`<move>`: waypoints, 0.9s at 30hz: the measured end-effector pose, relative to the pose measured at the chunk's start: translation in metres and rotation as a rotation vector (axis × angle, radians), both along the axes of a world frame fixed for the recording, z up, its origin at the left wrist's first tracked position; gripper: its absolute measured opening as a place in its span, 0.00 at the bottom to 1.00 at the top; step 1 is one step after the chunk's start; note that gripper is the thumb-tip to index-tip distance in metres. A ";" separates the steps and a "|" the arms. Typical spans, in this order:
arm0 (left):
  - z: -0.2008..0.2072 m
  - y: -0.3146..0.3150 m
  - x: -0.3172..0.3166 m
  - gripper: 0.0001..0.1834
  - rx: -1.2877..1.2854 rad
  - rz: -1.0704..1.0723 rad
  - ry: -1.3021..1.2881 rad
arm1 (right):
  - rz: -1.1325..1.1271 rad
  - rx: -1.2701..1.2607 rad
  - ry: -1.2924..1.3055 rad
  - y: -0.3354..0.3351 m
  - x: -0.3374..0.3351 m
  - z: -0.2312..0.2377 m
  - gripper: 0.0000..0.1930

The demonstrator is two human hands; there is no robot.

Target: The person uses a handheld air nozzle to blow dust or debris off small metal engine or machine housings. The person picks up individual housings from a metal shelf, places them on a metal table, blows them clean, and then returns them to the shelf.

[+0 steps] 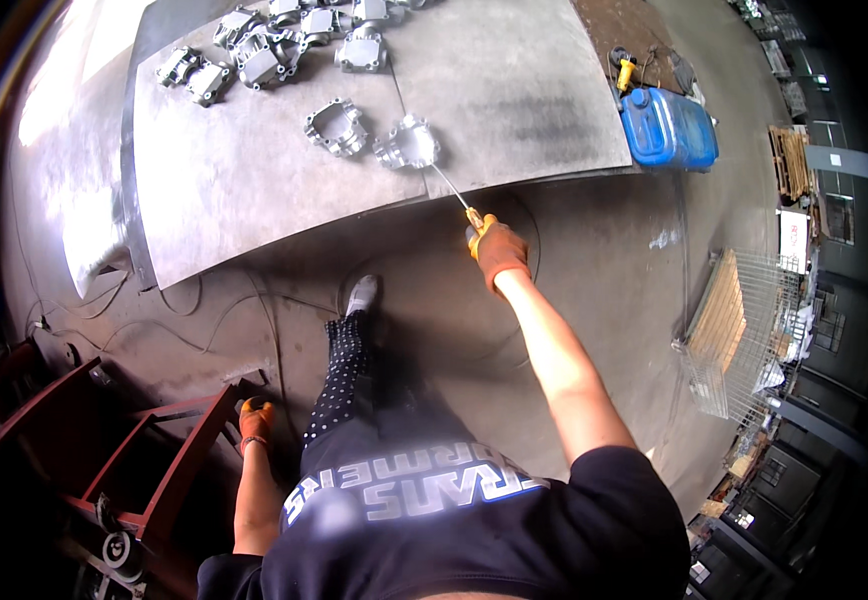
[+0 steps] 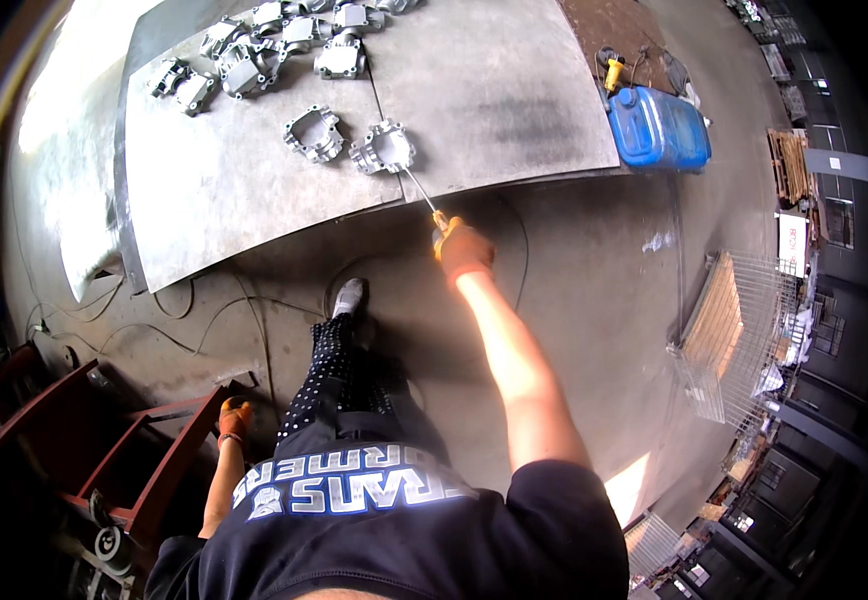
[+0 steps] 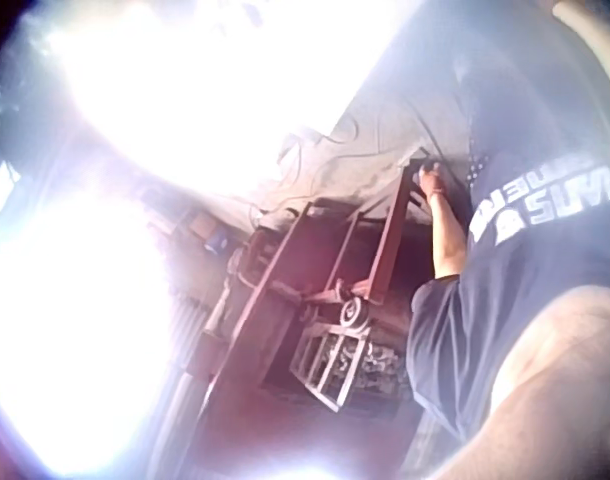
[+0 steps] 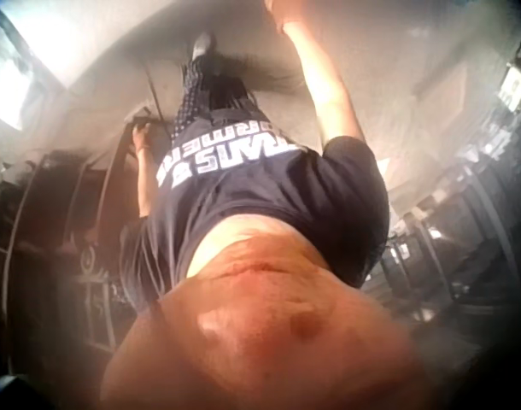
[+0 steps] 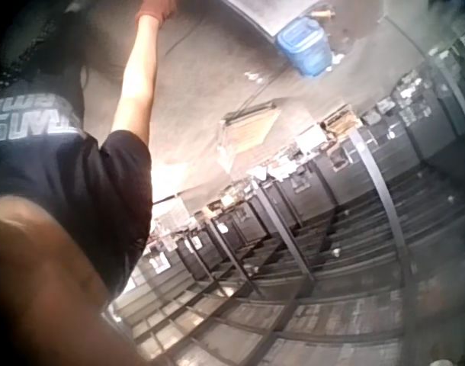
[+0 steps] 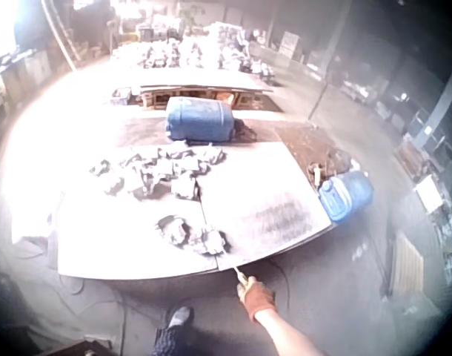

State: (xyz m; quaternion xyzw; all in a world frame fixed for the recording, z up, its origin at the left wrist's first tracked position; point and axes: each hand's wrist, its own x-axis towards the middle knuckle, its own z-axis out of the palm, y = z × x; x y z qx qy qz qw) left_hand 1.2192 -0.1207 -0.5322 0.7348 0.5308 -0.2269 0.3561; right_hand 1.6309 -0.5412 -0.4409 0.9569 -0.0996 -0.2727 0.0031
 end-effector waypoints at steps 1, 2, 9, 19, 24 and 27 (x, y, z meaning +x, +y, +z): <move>-0.011 0.001 -0.004 0.14 0.028 0.003 0.009 | -0.027 0.030 -0.037 0.004 0.004 0.006 0.20; -0.007 0.002 -0.001 0.14 -0.014 0.005 0.014 | -0.071 0.058 -0.064 0.006 0.000 0.011 0.20; 0.013 -0.004 0.023 0.17 -0.049 -0.028 -0.071 | -0.133 0.079 0.026 -0.018 0.002 -0.032 0.19; -0.014 -0.002 0.013 0.15 0.005 -0.012 -0.089 | -0.119 -0.008 -0.118 0.013 0.042 0.004 0.18; -0.005 -0.006 0.007 0.17 0.028 -0.056 -0.118 | -0.114 0.025 -0.034 0.019 0.058 -0.002 0.18; -0.001 -0.008 0.002 0.18 0.017 -0.047 -0.055 | -0.119 0.118 -0.158 0.030 0.054 0.010 0.19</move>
